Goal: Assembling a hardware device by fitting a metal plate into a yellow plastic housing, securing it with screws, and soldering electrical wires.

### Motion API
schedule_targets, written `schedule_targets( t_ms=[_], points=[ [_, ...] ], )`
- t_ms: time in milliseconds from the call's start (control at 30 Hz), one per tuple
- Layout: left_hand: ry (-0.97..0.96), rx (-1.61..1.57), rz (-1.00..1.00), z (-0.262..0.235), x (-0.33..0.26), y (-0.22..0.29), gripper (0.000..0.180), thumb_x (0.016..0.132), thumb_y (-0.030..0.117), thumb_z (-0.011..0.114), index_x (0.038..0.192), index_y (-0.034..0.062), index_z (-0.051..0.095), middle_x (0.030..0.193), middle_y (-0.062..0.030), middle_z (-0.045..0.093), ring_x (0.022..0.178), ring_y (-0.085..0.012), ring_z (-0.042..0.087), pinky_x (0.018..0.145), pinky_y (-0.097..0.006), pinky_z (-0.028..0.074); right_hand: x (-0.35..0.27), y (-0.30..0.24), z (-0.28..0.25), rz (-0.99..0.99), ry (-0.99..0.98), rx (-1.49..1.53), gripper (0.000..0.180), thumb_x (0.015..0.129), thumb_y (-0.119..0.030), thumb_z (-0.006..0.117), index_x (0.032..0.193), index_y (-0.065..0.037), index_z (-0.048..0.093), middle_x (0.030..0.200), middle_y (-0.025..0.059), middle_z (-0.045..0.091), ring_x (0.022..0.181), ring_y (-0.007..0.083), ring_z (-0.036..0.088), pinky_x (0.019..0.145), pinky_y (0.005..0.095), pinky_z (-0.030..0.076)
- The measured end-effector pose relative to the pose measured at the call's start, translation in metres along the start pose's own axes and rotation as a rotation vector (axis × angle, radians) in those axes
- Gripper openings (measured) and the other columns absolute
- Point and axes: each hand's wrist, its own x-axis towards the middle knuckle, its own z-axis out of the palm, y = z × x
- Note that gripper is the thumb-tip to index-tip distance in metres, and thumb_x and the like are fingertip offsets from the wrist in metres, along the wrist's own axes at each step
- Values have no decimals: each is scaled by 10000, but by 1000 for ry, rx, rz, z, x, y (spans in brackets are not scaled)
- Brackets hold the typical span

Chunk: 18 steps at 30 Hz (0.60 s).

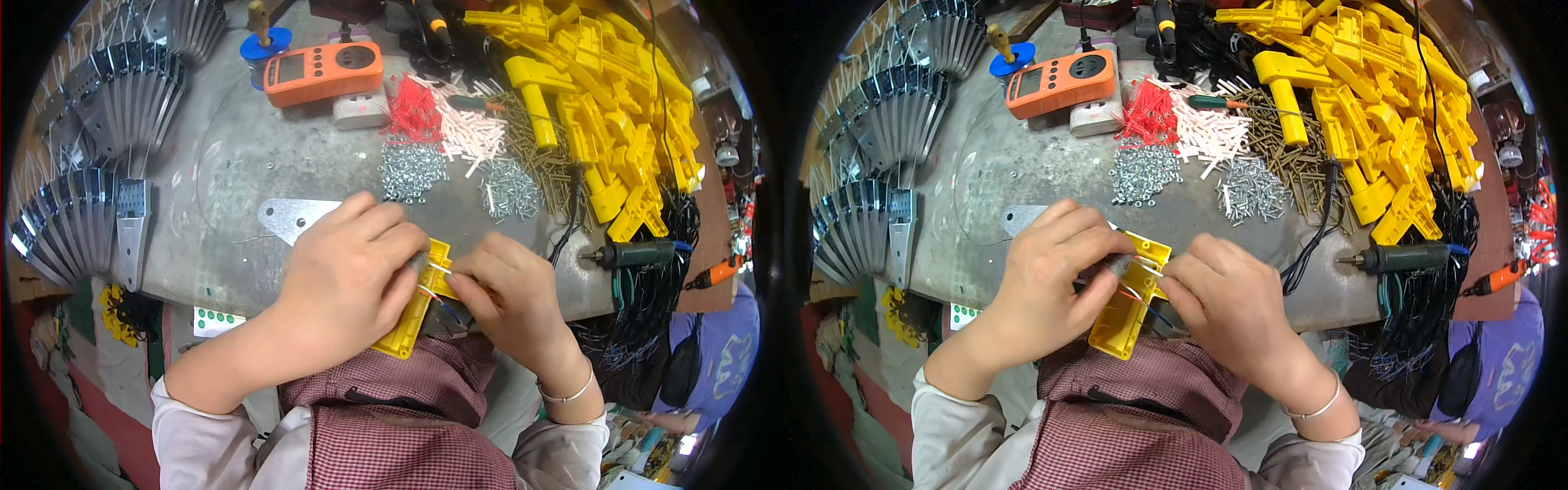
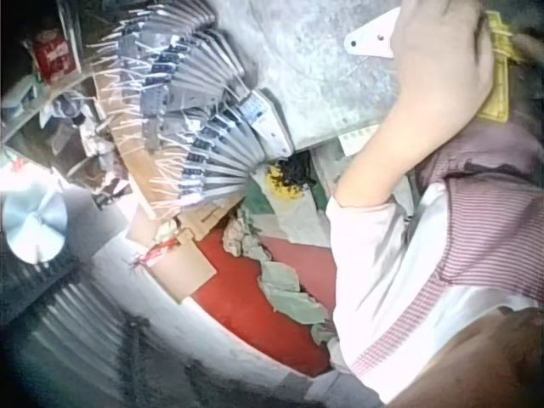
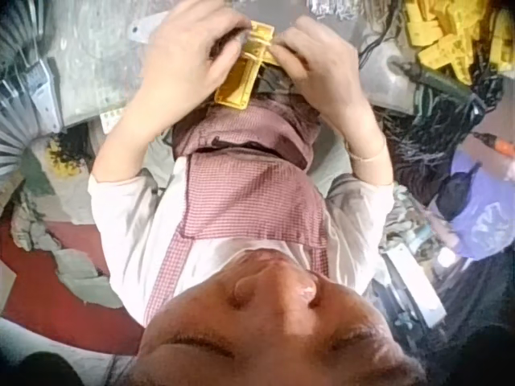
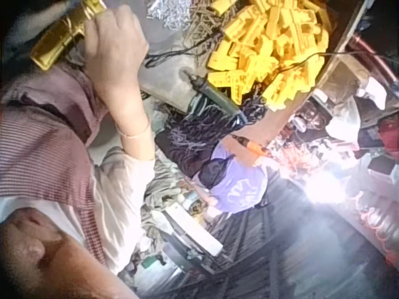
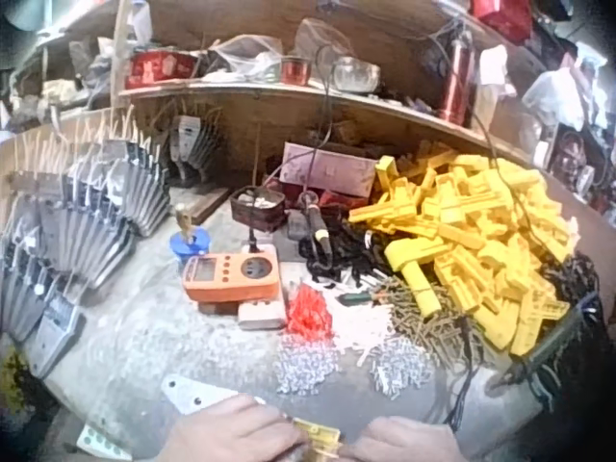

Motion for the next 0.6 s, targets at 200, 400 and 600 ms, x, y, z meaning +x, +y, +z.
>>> schedule_targets(
  t_ms=[200, 400, 600],
  points=[
    [-24, 70, 34, 6, 6, 0, 196, 698, 15, 664, 891, 40, 644, 856, -85, 628, 857, -274, 585, 764, -381, 447, -2, -10, 3, -65, 123, -62, 168, 761, -67, 697, 928, -69, 681, 754, 52, 538, 641, 221, 583, 525, 319, 463],
    [-58, -99, -11, 8, 5, -5, 180, 722, 26, 656, 902, 24, 641, 832, -103, 657, 871, -275, 618, 789, -381, 457, 3, -5, 7, -74, 264, -42, 189, 715, -21, 731, 896, -56, 691, 787, 65, 575, 633, 217, 594, 531, 313, 480],
    [-13, -128, 14, 9, 2, -7, 191, 725, 15, 645, 916, 17, 642, 868, -109, 658, 846, -285, 621, 780, -385, 467, 7, -7, 6, 3, 230, 110, 142, 754, 3, 704, 886, -36, 671, 778, 81, 575, 632, 232, 598, 534, 329, 479]
  ],
)
